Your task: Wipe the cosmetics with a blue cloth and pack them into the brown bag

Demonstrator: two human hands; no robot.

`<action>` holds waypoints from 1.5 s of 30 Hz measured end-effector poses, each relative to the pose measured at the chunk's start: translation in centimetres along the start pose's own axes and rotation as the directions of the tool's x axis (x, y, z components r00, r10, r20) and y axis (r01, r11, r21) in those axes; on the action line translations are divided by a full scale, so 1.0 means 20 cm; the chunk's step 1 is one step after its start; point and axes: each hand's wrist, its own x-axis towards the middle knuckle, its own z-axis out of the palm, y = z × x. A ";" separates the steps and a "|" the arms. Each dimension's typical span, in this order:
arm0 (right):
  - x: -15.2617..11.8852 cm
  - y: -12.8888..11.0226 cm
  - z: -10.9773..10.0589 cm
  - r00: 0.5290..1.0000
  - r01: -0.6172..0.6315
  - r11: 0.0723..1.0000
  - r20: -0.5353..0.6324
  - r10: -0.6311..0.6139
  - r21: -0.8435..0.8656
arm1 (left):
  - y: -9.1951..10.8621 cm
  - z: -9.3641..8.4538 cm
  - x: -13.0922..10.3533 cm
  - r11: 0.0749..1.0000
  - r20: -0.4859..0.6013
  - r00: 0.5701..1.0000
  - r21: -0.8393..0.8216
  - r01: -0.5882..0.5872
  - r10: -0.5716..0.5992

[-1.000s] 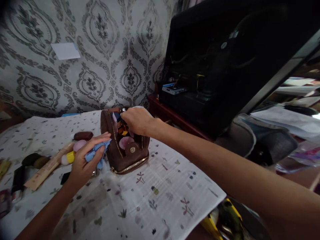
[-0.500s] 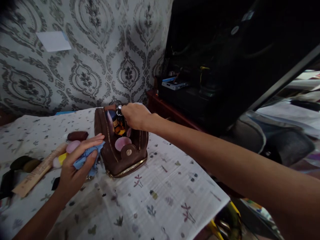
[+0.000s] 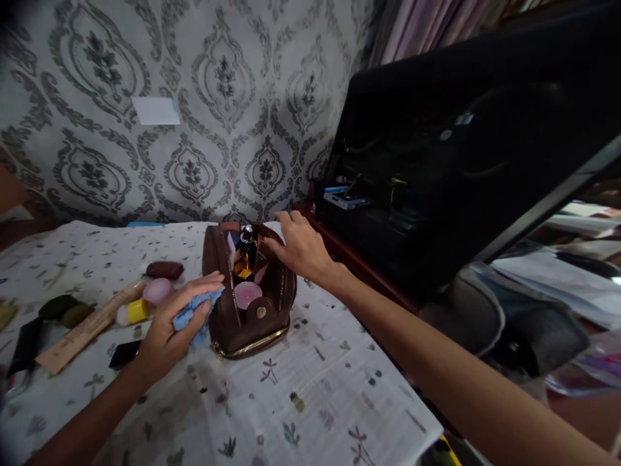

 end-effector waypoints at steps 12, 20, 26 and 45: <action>-0.03 0.01 0.15 0.993 -0.024 0.983 0.120 0.001 0.184 | 0.01 0.00 0.00 0.999 -0.021 1.000 -0.039 -0.012 0.011; -0.04 0.01 0.15 0.994 -0.025 0.984 0.105 0.007 0.176 | -0.01 0.00 -0.01 0.999 -0.008 1.000 -0.033 -0.005 0.005; -0.09 0.01 0.14 0.998 -0.069 0.987 0.016 0.068 0.146 | -0.01 0.01 -0.01 1.000 -0.017 1.000 -0.013 -0.005 0.005; -0.03 -0.15 0.10 0.999 -0.022 1.000 0.030 0.021 0.012 | 0.00 0.01 -0.01 1.000 -0.029 1.000 0.003 -0.011 0.011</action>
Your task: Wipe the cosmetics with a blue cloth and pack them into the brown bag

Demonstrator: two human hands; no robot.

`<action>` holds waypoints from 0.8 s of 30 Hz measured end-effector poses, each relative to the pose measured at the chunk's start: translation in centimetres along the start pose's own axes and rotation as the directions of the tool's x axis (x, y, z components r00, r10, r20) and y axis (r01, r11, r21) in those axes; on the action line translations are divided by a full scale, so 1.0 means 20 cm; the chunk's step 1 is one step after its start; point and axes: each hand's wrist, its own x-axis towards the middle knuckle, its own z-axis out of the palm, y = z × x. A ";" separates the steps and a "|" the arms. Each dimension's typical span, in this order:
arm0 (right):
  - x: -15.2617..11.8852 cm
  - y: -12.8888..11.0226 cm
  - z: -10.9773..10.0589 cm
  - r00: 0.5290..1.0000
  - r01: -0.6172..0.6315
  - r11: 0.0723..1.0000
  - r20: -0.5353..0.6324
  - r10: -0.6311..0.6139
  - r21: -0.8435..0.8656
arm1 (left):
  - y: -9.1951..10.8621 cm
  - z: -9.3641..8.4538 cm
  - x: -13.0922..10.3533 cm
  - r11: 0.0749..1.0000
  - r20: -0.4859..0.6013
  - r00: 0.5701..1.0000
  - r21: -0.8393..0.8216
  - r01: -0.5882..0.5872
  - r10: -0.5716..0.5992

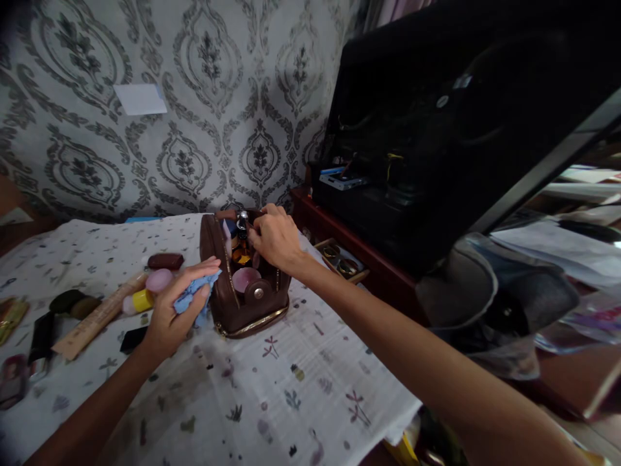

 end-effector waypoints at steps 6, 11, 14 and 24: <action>-0.02 0.05 0.00 0.995 -0.008 0.989 -0.094 0.023 0.148 | 0.00 0.00 0.00 1.000 0.012 1.000 0.001 0.020 -0.020; -0.18 0.15 0.05 0.948 0.030 0.909 -0.301 0.107 0.416 | 0.02 0.00 0.00 0.999 0.010 0.999 0.018 0.045 -0.045; -0.31 0.18 0.10 0.943 -0.034 0.855 -0.266 0.198 0.517 | 0.03 0.00 0.00 0.999 -0.004 0.999 0.036 0.038 -0.038; -0.43 0.12 0.10 0.943 -0.205 0.734 -0.070 0.324 0.648 | 0.01 0.02 -0.02 0.997 -0.012 1.000 0.081 0.015 -0.014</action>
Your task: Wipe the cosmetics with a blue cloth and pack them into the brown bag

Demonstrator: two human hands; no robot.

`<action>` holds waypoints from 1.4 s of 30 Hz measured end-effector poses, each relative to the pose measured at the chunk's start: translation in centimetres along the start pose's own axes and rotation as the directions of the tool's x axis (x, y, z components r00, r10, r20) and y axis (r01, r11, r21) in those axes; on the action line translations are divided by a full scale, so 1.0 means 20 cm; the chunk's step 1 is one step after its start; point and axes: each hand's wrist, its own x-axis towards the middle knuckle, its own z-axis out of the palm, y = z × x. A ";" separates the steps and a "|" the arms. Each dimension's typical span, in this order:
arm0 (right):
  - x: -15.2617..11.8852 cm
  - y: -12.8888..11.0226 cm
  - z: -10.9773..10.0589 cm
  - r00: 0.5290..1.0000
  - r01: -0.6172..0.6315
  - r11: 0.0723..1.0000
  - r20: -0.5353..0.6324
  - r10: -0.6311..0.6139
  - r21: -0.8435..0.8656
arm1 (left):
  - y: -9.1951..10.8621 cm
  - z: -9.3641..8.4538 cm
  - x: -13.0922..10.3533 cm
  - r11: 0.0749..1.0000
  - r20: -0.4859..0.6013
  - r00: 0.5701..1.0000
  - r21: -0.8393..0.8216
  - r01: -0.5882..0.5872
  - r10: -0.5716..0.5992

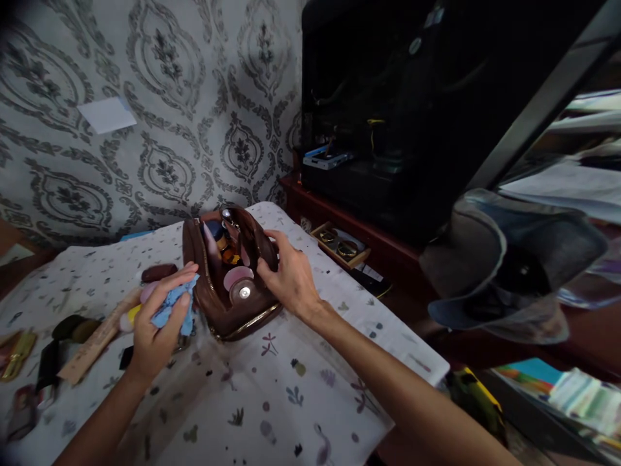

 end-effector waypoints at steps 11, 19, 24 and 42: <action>-0.17 0.09 0.03 0.861 0.401 0.901 -0.266 -0.433 -0.167 | 0.01 -0.04 -0.01 0.987 0.119 0.991 0.136 -0.082 0.066; -0.27 0.04 0.06 0.785 0.612 0.778 -0.006 -0.619 -0.145 | -0.02 -0.14 -0.23 0.963 0.189 0.982 0.267 -0.040 -0.012; -0.31 0.03 0.05 0.859 0.505 0.863 -0.100 -0.501 0.017 | -0.06 -0.22 -0.42 0.956 0.231 0.970 0.293 0.007 -0.078; -0.44 -0.05 0.14 0.774 0.584 0.803 -0.219 -0.594 -0.115 | -0.12 -0.20 -0.50 0.902 0.394 0.917 0.370 -0.221 0.063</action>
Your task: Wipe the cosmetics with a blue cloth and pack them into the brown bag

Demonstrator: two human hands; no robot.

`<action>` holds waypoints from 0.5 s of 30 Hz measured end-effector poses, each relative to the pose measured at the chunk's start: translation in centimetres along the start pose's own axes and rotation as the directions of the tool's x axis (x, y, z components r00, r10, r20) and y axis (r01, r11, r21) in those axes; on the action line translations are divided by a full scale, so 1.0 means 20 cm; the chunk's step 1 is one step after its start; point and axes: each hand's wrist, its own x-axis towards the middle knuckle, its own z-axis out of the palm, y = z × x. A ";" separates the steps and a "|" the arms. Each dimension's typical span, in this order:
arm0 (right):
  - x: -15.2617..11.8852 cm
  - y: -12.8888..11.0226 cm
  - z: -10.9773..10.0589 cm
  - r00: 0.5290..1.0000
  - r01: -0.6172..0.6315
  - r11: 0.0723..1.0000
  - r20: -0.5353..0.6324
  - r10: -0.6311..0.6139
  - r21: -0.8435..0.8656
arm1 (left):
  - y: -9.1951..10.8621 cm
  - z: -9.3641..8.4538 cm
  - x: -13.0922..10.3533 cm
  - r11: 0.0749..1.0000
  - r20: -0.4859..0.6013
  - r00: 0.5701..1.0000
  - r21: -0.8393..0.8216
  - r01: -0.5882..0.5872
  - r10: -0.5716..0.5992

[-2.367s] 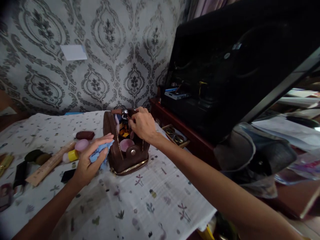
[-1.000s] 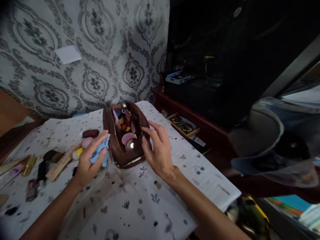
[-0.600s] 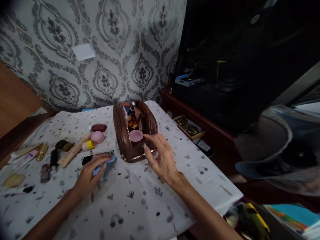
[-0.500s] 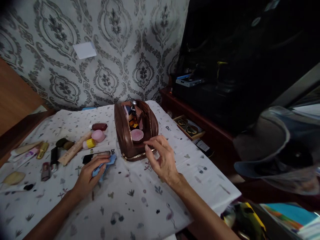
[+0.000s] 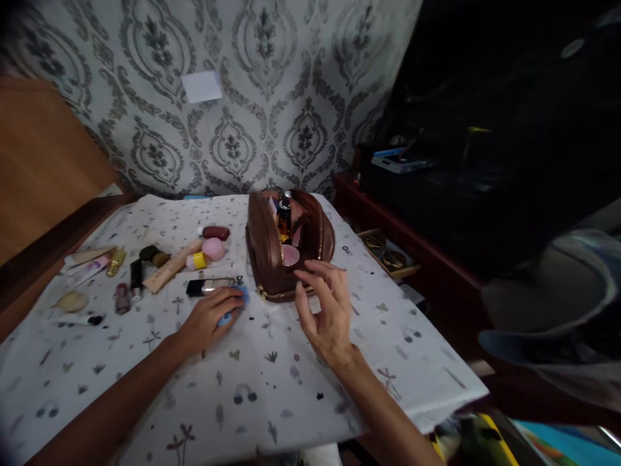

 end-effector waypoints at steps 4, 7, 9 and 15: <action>0.01 -0.10 0.08 0.994 0.112 0.988 0.007 -0.113 0.109 | -0.01 0.01 -0.01 0.999 0.094 0.996 0.042 -0.004 0.000; 0.01 -0.19 0.19 0.984 0.090 0.963 0.123 -0.125 0.255 | -0.02 0.02 -0.02 0.999 0.147 0.989 0.049 0.007 -0.014; 0.00 -0.23 0.29 0.972 0.004 0.940 0.221 -0.084 0.342 | -0.03 0.02 -0.03 0.998 0.157 0.987 0.060 0.006 -0.015; -0.05 -0.27 0.62 0.869 -0.391 0.812 0.465 0.171 0.433 | -0.08 -0.02 -0.08 0.992 0.013 0.995 0.086 0.096 -0.098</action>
